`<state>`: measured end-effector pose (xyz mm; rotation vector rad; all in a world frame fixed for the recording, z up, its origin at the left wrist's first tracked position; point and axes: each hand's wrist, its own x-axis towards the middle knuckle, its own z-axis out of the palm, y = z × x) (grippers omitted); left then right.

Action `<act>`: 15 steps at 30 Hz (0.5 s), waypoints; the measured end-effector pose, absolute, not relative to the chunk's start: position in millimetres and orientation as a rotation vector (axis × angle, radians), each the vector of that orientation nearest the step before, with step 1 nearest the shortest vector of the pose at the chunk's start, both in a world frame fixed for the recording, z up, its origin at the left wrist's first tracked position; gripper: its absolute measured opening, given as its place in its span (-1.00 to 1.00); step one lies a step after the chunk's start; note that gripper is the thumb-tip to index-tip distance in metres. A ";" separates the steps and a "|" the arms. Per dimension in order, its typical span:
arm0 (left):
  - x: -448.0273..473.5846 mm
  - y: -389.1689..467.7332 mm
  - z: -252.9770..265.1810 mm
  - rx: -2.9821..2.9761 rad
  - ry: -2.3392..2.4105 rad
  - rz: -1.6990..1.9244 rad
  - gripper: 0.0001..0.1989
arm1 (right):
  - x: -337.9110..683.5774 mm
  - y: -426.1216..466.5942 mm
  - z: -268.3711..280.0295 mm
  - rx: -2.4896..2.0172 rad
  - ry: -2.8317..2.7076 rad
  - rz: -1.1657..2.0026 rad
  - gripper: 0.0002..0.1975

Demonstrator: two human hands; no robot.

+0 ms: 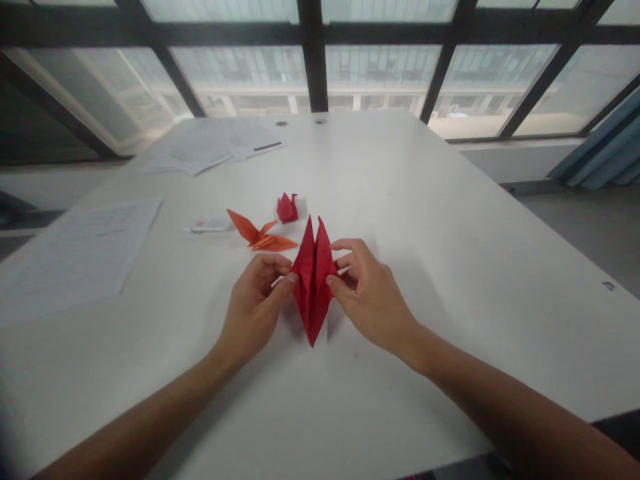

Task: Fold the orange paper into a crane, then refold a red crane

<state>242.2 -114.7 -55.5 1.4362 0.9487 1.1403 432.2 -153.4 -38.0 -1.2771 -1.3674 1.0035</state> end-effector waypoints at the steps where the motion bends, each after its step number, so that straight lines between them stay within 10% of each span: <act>1: 242.2 -113.5 -55.8 1.364 0.897 1.141 -0.90 | 432.2 -152.9 -38.6 -1.280 -1.340 1.000 -0.59; 15: 239.6 -114.7 -55.5 1.374 0.756 0.975 -0.77 | 436.6 -138.2 -48.4 -1.179 -1.013 1.266 -0.57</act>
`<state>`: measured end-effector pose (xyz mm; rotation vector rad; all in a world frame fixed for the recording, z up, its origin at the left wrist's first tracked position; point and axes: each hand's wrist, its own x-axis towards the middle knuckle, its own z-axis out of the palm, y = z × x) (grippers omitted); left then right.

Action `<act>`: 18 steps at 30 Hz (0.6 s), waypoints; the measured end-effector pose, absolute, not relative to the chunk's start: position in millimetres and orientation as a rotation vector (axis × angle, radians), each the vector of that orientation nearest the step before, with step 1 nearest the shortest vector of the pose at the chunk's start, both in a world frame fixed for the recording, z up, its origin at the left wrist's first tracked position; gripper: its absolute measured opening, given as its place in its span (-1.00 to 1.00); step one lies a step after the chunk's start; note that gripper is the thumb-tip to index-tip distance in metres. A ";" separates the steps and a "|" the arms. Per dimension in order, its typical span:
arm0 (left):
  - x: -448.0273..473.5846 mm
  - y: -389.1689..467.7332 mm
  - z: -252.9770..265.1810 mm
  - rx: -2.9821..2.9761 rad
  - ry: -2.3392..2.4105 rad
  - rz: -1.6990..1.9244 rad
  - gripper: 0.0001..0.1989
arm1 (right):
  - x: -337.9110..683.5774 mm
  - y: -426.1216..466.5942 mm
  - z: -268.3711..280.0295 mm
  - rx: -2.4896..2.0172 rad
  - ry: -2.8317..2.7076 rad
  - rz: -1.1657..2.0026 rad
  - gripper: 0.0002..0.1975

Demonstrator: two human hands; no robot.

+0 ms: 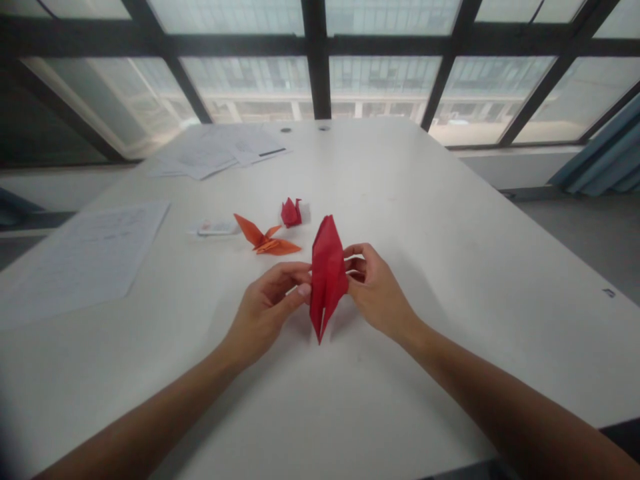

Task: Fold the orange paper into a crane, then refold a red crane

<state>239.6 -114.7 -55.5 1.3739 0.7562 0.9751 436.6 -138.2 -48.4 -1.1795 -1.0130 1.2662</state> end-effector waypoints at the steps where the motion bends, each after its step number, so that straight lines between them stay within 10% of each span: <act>1: 240.0 -115.1 -55.4 1.343 0.732 0.968 -0.77 | 436.0 -138.4 -48.8 -1.184 -1.009 1.287 -0.56; 10: 244.3 -117.3 -54.2 1.358 0.791 0.972 -0.64 | 436.6 -139.7 -58.0 -1.282 -1.193 1.124 -0.81; 14: 244.5 -119.6 -55.3 1.475 0.942 1.089 -0.63 | 432.5 -150.7 -55.2 -1.338 -1.272 0.530 -0.80; 18: 243.5 -122.7 -56.6 1.591 0.895 1.058 -0.61 | 418.3 -168.5 -52.9 -1.235 -1.613 0.652 -0.58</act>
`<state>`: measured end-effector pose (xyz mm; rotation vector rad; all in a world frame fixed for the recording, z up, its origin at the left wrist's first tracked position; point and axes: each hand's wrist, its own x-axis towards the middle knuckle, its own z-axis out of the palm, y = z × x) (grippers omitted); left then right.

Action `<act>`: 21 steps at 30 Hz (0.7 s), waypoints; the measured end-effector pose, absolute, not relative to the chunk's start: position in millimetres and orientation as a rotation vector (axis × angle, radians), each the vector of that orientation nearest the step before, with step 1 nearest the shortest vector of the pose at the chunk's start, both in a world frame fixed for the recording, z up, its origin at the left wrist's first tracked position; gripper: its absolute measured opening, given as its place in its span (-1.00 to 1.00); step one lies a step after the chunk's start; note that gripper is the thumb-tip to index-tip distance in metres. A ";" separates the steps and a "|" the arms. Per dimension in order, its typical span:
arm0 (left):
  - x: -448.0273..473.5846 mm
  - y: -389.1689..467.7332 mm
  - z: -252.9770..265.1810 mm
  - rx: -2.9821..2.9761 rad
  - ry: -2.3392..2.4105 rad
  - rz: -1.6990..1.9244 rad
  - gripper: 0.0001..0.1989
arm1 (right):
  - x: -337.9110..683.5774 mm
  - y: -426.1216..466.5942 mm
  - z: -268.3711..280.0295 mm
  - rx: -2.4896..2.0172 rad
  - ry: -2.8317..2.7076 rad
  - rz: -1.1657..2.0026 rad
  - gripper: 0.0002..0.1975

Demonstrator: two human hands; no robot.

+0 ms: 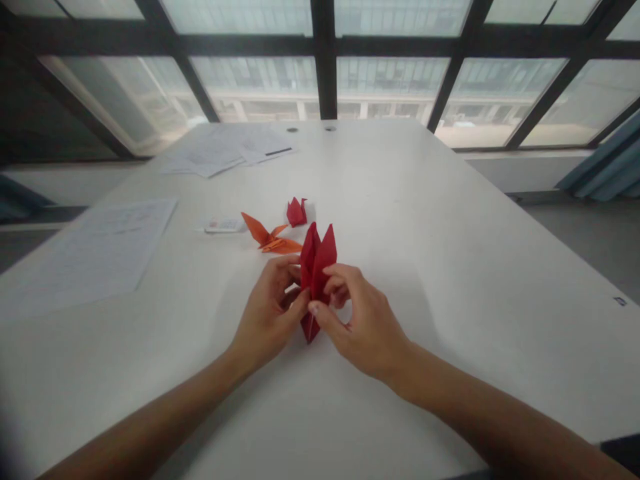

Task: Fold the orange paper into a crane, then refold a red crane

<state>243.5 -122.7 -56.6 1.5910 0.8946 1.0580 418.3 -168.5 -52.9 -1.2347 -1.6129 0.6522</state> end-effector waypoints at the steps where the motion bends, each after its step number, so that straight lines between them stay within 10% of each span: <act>1: 242.9 -123.1 -56.9 1.605 0.851 1.035 -0.57 | 415.7 -170.7 -53.6 -1.221 -1.617 0.728 -0.51; 7: 236.1 -119.8 -57.2 1.705 0.728 0.974 -0.33 | 420.2 -164.6 -53.4 -1.206 -1.650 0.807 -0.39; 21: 238.7 -119.7 -55.8 1.981 0.942 0.945 -0.67 | 426.1 -158.8 -48.4 -1.378 -1.795 0.630 -0.77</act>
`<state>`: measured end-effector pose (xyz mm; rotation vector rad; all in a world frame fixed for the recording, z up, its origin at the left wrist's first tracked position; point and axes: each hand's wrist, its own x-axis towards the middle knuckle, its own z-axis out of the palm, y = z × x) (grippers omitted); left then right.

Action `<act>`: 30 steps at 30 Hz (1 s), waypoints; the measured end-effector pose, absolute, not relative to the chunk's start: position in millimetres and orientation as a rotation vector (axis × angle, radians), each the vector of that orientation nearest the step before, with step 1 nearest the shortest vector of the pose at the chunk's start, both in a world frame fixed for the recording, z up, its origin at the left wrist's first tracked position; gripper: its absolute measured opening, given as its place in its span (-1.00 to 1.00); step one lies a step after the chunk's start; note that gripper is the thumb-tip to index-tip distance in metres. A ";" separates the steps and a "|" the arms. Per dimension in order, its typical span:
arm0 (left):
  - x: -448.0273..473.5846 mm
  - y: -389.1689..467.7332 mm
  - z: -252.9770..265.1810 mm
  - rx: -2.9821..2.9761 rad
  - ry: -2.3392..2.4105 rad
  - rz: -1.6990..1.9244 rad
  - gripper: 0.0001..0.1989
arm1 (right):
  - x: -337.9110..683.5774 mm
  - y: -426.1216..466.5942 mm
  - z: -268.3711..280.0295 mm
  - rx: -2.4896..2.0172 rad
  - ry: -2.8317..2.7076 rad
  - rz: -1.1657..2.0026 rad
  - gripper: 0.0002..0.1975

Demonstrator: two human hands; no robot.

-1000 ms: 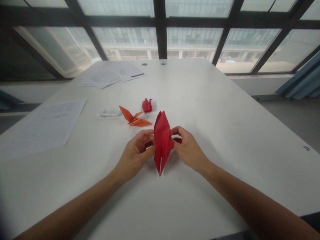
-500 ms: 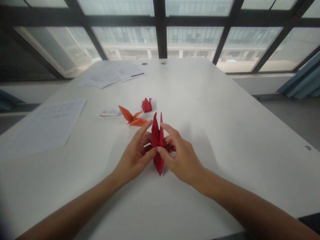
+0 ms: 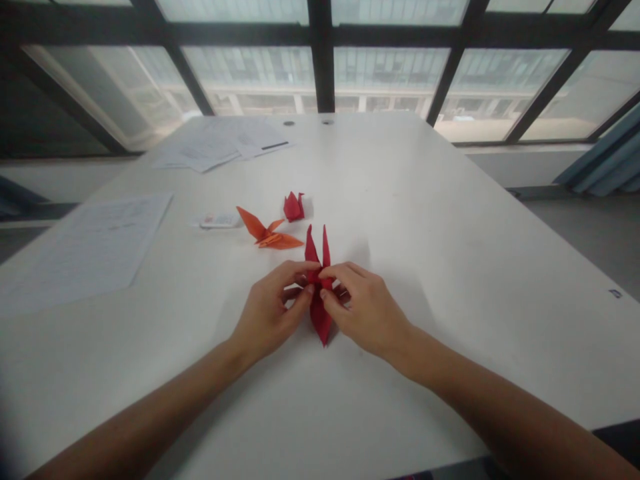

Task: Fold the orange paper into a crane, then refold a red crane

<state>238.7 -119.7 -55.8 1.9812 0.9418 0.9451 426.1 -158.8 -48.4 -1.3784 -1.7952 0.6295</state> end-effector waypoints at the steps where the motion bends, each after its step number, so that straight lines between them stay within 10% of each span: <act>1: 238.7 -120.5 -56.5 1.994 0.921 0.936 -0.63 | 427.5 -157.9 -47.6 -1.381 -1.811 0.639 -0.74; 30: 241.6 -118.7 -56.6 1.853 1.055 0.972 -0.68 | 429.0 -157.9 -41.8 -1.395 -1.663 0.902 -0.73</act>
